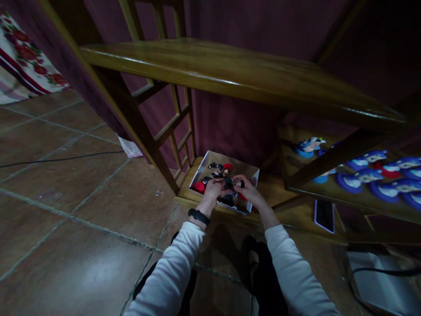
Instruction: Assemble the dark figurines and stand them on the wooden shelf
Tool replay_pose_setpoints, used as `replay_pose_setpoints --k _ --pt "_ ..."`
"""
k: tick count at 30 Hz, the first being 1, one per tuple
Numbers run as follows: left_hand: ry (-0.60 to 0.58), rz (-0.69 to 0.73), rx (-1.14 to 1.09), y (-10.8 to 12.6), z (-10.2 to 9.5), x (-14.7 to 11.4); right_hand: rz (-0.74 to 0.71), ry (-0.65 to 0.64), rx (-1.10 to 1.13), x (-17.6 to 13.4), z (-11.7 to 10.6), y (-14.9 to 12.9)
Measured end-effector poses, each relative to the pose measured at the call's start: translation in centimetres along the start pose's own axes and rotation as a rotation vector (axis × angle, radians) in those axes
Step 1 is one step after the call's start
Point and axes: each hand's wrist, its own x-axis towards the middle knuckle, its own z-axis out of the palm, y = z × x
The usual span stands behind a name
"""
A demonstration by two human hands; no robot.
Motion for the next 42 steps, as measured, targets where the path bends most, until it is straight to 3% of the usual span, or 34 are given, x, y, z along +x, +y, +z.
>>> replay_pose_setpoints --k 3,8,16,25,32,42 --pt "-0.007 -0.007 0.002 0.3 0.0 -0.2 -0.072 -0.018 0.028 0.0 -0.3 -0.3" --pt "-0.025 -0.034 -0.027 0.7 0.2 -0.7 -0.23 -0.019 -0.112 -0.1 -0.6 -0.7" --pt "-0.042 -0.031 -0.01 0.7 0.4 -1.2 -0.349 -0.081 -0.195 -0.5 -0.8 -0.8" --pt "-0.002 -0.017 0.007 0.4 0.6 -1.2 -0.395 -0.147 -0.282 -0.7 -1.0 -1.2" --pt "-0.04 0.015 0.045 0.3 0.4 -0.9 -0.383 -0.135 -0.337 -0.9 -0.8 -1.2" --pt "-0.047 -0.088 -0.033 0.3 -0.6 -0.8 -0.374 -0.135 -0.398 -1.2 -0.5 -1.6"
